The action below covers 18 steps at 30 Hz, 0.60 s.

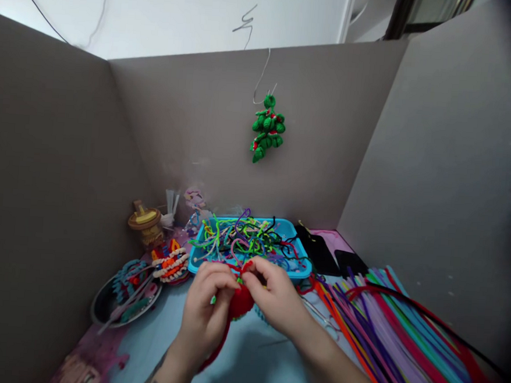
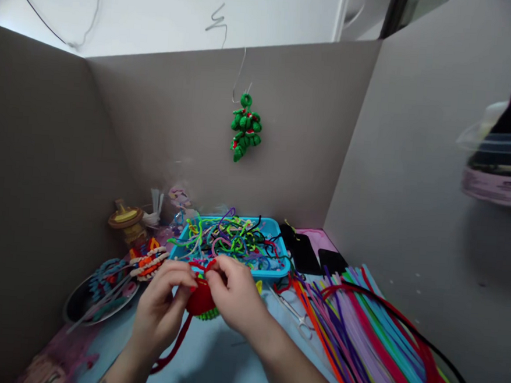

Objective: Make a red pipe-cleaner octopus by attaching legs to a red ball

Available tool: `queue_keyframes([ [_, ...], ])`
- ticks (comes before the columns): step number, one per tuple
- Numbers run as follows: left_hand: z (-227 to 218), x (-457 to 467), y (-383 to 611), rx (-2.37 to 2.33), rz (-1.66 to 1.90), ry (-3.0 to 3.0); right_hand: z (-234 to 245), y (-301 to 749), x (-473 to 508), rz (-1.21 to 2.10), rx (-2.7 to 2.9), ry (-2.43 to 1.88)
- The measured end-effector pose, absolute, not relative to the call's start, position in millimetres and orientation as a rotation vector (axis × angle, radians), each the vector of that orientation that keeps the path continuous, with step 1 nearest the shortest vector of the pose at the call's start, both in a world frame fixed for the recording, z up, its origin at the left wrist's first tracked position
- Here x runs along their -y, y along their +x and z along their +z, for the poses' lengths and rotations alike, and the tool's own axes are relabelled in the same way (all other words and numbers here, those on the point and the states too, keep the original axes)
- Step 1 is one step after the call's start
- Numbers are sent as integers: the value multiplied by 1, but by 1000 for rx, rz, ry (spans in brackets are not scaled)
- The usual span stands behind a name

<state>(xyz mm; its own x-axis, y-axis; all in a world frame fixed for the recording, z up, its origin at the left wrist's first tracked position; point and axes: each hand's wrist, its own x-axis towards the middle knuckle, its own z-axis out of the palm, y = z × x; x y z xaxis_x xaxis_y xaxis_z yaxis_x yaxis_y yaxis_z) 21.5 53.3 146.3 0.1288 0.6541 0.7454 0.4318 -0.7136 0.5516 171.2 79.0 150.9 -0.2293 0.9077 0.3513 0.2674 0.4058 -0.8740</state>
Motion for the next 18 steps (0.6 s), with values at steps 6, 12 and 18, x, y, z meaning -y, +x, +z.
queue_keyframes([
  [6, 151, -58, 7, -908, 1519, 2374, 145, 173, -86, 1025, 1642, -995],
  [12, 160, -64, -5, -1326, 1405, 2227, 146, 175, -88, 916, 1680, -1001],
  [18, 156, -65, 4, -1277, 1254, 2286, 148, 172, -82, 841, 1817, -991],
])
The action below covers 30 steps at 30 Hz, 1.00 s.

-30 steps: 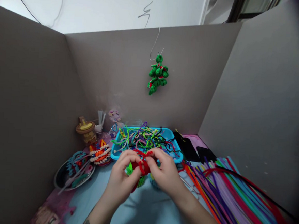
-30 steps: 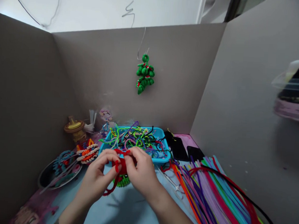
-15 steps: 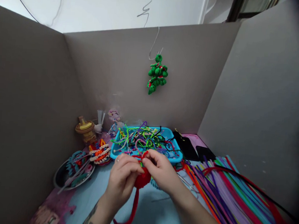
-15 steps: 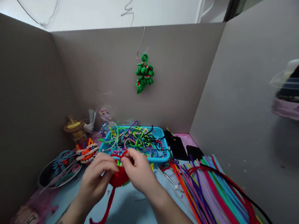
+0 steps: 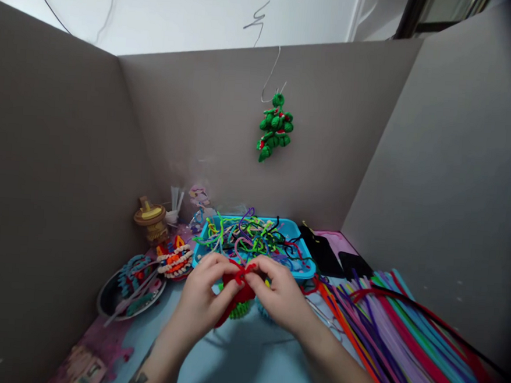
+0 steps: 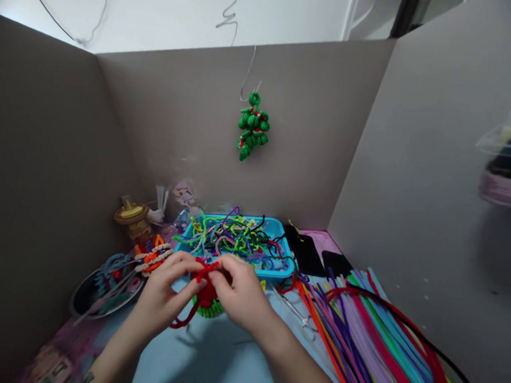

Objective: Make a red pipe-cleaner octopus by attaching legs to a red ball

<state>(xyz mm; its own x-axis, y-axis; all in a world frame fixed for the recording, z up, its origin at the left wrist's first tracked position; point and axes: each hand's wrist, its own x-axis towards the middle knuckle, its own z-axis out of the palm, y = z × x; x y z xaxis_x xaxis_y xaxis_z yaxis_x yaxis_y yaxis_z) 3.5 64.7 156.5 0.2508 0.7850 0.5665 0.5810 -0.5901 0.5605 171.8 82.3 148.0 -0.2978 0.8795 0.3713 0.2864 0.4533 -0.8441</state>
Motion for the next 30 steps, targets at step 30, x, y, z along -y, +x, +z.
queue_keyframes([
  [30, 138, -82, -6, -1218, 1307, 1646, 135, 185, -101, 1242, 1709, -769],
])
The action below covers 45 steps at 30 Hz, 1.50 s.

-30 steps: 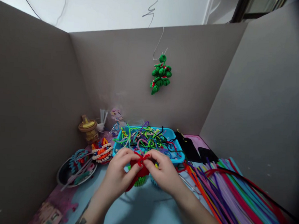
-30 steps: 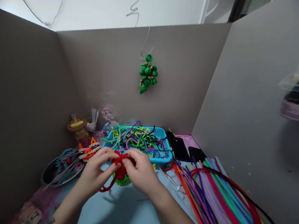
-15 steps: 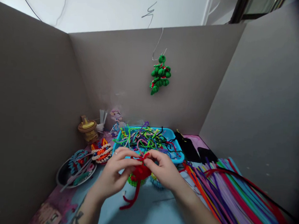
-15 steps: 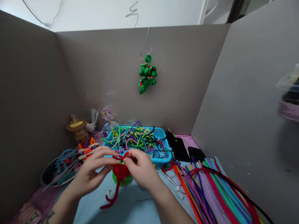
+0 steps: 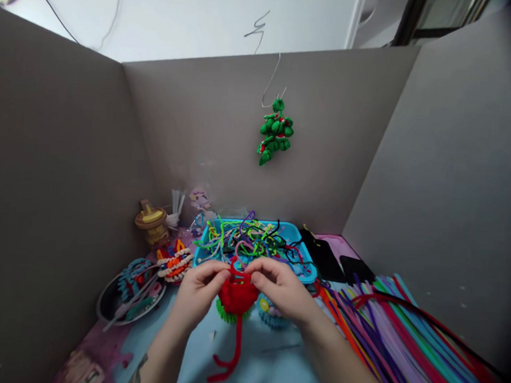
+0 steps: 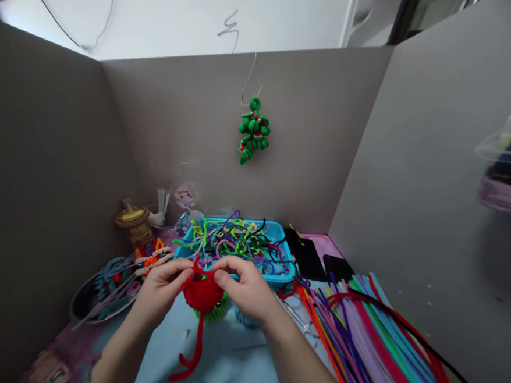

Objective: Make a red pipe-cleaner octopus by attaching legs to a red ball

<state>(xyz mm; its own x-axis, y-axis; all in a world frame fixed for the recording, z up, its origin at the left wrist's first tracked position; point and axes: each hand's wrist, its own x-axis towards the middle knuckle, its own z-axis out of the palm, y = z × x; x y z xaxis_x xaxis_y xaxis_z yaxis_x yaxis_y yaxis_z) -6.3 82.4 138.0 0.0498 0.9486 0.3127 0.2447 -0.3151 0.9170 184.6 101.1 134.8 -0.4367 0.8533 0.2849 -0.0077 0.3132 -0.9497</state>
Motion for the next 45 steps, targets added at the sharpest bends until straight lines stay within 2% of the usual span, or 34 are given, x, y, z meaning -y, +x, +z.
queue_keyframes([
  [7, 144, -73, -3, -1161, 1129, 1647, 144, 187, -95, 1248, 1712, -733],
  [13, 153, -66, 8, -1190, 1000, 1748, 145, 177, -89, 1028, 1730, -748],
  [21, 147, -71, 11, -1240, 1111, 1537, 137, 179, -96, 1012, 1801, -571],
  [25, 149, -69, 13, -1218, 1129, 1672, 134, 179, -97, 1134, 1690, -654],
  [32, 146, -66, 7, -1039, 1306, 2340, 129, 180, -98, 1832, 1302, -623],
  [39, 147, -65, 4, -1111, 1492, 2599, 124, 182, -102, 1847, 1304, -624],
  [45, 150, -64, 0, -1134, 1309, 2570, 124, 180, -99, 1838, 1400, -680],
])
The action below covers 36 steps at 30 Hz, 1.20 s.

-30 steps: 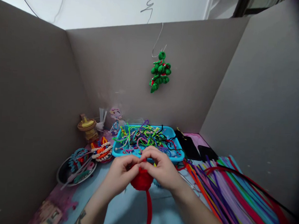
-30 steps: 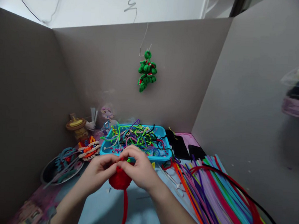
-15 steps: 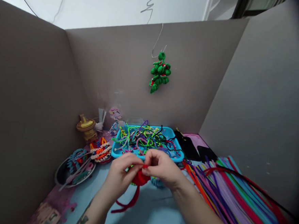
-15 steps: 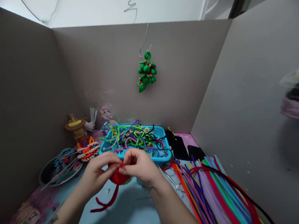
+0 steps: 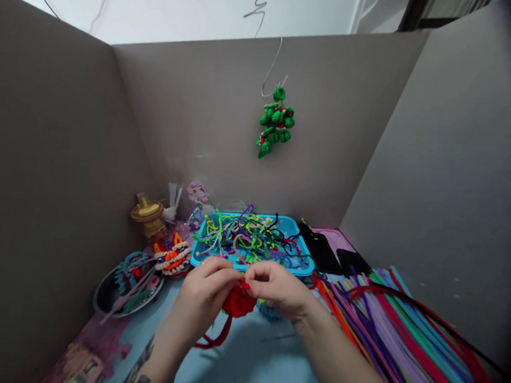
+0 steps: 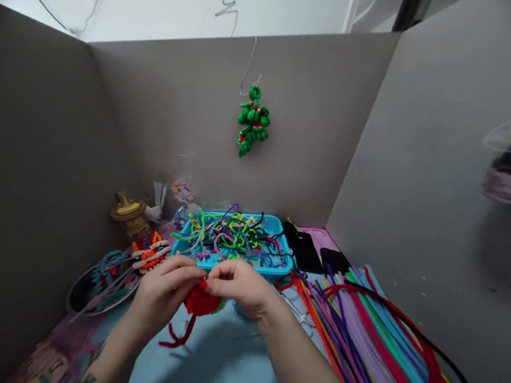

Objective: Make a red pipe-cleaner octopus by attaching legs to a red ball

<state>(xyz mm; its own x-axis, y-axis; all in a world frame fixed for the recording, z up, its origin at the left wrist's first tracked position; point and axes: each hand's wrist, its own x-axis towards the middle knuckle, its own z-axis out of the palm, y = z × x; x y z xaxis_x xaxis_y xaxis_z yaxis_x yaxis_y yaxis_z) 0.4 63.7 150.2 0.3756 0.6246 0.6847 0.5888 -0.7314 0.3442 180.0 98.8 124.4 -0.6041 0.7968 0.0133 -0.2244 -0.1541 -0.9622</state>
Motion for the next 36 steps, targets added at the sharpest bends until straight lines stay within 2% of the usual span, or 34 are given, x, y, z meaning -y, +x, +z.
queue_keyframes([
  [8, 152, -64, -1, -1255, 971, 2603, 131, 173, -95, 1750, 1535, -791],
  [10, 154, -64, 2, -1322, 884, 2560, 133, 170, -93, 1464, 1696, -869],
  [14, 153, -63, 6, -1423, 904, 2379, 129, 162, -88, 560, 1914, -1078],
  [17, 151, -63, 7, -1437, 998, 2232, 120, 161, -86, 349, 1940, -1105],
  [22, 153, -62, 7, -1384, 1026, 2127, 116, 160, -85, 579, 1733, -1025],
  [30, 155, -63, 4, -1374, 1108, 2169, 127, 157, -91, 1461, 1100, -722],
  [32, 155, -64, 4, -1390, 1100, 2172, 125, 160, -94, 1525, 1032, -697],
  [36, 154, -65, 3, -1430, 1054, 2150, 123, 166, -99, 1417, 1101, -742],
])
